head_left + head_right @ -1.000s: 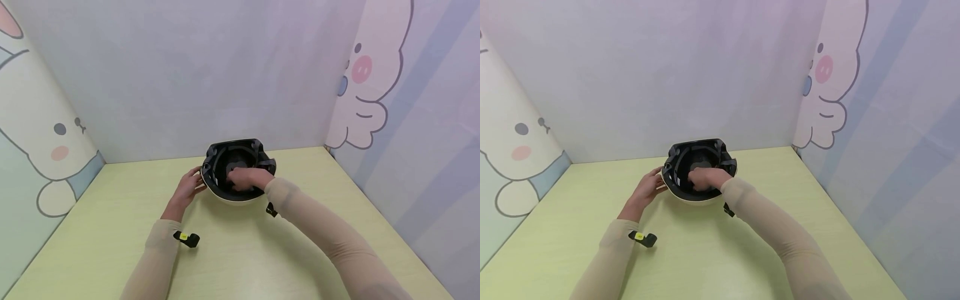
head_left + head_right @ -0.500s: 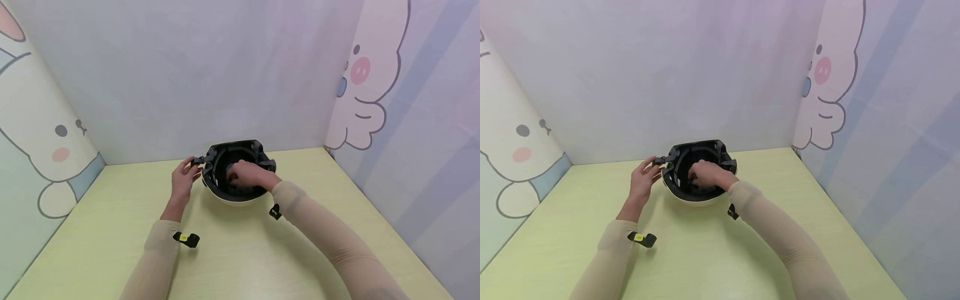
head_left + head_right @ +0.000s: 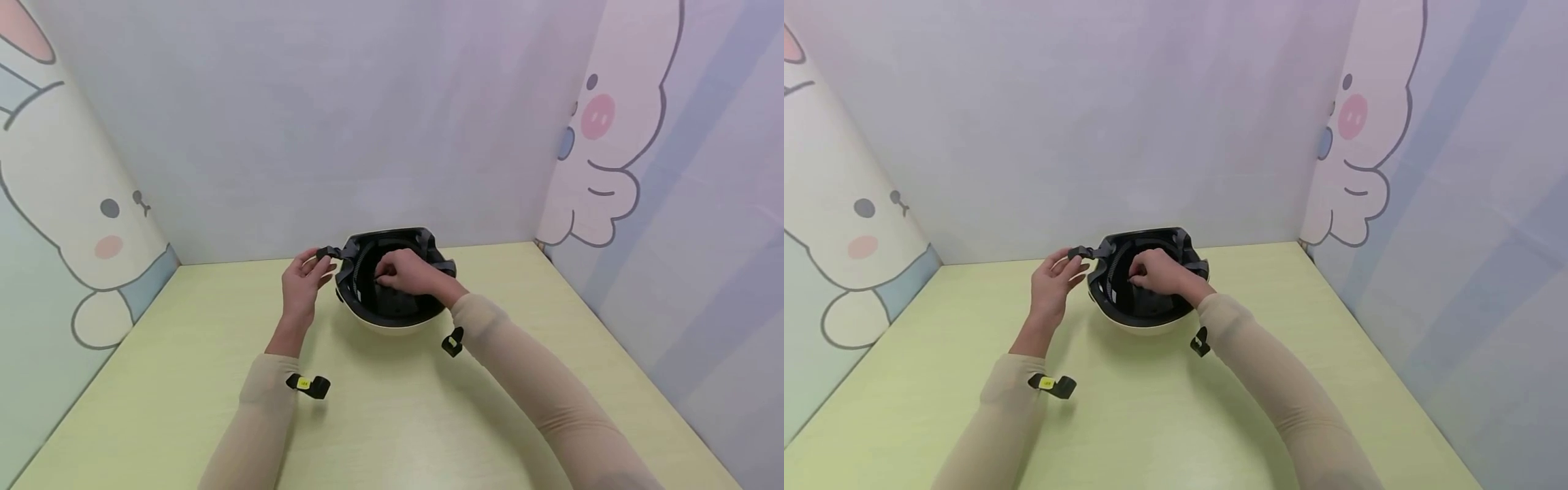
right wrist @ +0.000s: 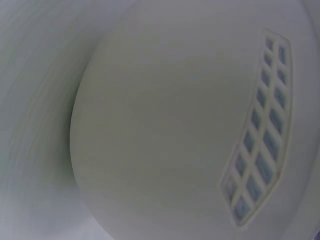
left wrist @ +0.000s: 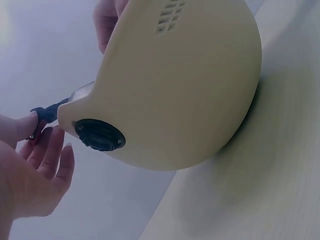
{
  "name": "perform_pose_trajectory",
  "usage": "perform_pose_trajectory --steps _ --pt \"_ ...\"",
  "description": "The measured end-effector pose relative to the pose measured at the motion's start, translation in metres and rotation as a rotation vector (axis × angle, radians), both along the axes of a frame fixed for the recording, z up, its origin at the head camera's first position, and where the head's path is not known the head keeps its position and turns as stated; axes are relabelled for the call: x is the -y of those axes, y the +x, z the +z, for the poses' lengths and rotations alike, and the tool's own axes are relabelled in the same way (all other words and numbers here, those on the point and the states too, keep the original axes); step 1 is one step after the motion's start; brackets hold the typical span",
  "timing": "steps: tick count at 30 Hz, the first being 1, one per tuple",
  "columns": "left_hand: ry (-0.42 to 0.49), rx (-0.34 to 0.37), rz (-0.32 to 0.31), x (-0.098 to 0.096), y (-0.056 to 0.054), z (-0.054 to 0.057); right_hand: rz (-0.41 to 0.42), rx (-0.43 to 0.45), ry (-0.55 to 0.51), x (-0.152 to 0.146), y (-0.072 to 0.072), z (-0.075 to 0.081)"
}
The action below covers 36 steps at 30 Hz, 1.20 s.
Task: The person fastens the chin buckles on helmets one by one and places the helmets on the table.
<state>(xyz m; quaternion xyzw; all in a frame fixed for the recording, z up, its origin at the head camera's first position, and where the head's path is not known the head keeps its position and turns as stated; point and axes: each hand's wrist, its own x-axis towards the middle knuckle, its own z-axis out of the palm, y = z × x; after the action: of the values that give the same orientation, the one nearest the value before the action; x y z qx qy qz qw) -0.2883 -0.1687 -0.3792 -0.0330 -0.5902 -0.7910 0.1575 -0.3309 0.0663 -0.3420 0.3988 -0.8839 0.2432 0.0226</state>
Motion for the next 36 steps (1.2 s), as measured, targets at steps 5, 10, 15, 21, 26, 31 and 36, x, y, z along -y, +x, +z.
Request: perform_pose_trajectory --steps 5,10,15,21,26,31,36 --pt "0.035 0.012 -0.015 0.001 -0.001 0.003 -0.035 0.080 -0.103 -0.001 -0.002 0.002" --pt "0.097 -0.005 -0.052 -0.001 -0.006 0.005 -0.062 0.116 -0.200 -0.002 -0.005 0.002" --pt "0.137 -0.030 -0.087 -0.005 -0.007 0.007 -0.073 0.210 -0.323 -0.003 -0.006 -0.001" --pt "0.246 -0.031 -0.179 -0.008 -0.008 0.010 -0.051 0.296 -0.407 -0.003 -0.005 -0.002" --pt "0.309 -0.035 -0.191 -0.010 -0.009 0.013 -0.036 0.345 -0.427 -0.004 -0.005 -0.004" --pt "0.364 -0.039 -0.219 -0.011 -0.008 0.015 -0.006 0.403 -0.449 -0.006 -0.004 -0.006" --pt "0.211 -0.112 -0.224 -0.013 -0.008 0.015 -0.018 0.411 -0.462 -0.005 -0.002 -0.006"
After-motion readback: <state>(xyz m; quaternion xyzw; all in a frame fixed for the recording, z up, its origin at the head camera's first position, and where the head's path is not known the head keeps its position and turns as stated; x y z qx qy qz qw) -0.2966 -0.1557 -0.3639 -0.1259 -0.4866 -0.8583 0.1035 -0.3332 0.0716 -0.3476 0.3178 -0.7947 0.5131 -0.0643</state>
